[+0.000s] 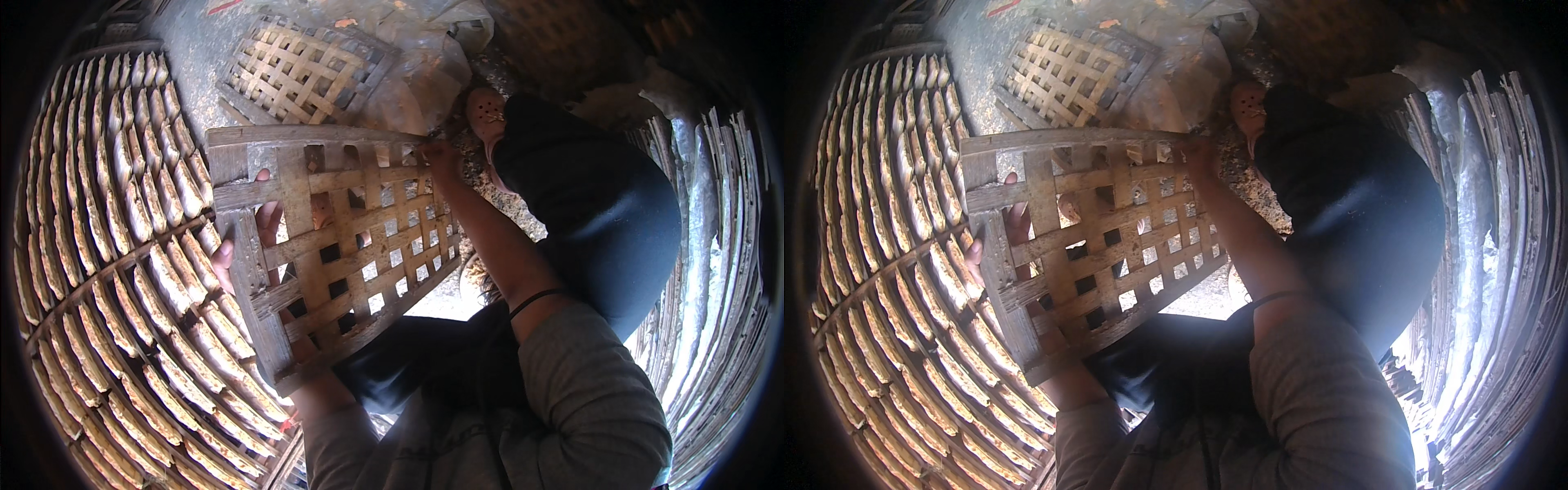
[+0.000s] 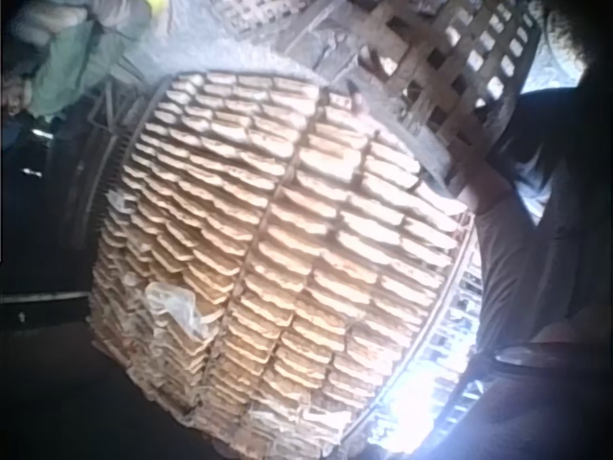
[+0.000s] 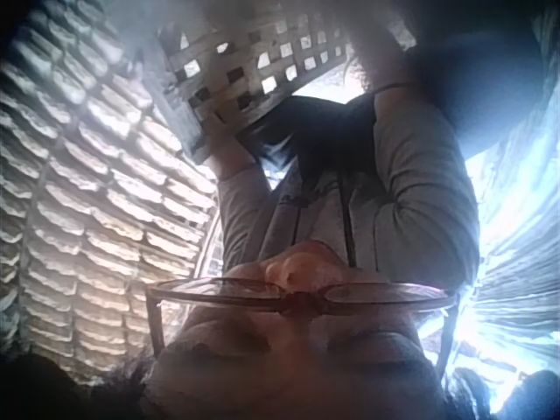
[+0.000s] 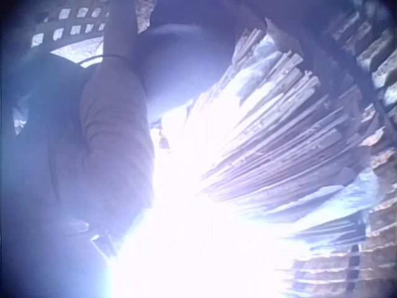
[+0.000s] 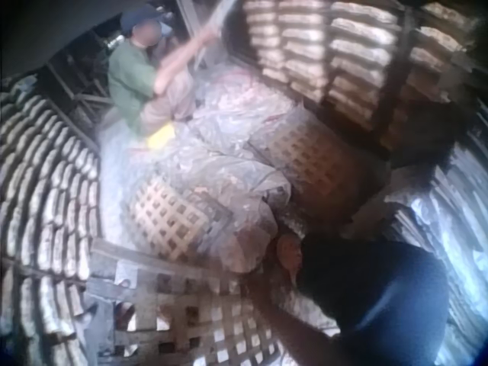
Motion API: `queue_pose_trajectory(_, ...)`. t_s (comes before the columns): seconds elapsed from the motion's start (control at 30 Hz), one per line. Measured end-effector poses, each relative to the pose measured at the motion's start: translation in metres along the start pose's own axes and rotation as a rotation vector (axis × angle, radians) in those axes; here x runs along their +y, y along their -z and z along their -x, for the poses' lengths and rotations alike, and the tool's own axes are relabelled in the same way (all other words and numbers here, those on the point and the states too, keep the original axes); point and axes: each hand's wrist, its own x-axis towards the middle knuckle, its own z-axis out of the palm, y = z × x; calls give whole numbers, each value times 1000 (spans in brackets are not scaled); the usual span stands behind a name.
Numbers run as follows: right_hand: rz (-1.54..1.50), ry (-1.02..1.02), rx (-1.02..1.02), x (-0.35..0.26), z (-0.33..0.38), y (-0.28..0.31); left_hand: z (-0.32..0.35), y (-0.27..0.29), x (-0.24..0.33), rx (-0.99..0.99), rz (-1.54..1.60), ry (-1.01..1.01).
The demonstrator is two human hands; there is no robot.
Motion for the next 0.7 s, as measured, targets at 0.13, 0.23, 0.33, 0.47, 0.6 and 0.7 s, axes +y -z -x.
queue_pose_trajectory(0.13, 91, -26, 36, -7, 5, -9, 8, 4, 6, -20, 4, 5)
queue_pose_trajectory(0.23, 135, 45, -43, -17, 13, -7, 11, 5, 2, -13, -4, -58)
queue_pose_trajectory(0.33, 613, 281, -183, -14, 4, 5, 6, 10, 1, -81, 10, -64)
queue_pose_trajectory(0.47, 984, 44, -266, -7, 1, 33, 8, 9, 1, -5, 52, -34)
queue_pose_trajectory(0.6, 1061, -307, -201, -15, 21, 50, 18, 23, 8, 13, 39, 19)
queue_pose_trajectory(0.7, 1000, -145, 127, -9, 25, 43, 20, 11, 11, 27, 6, 7)
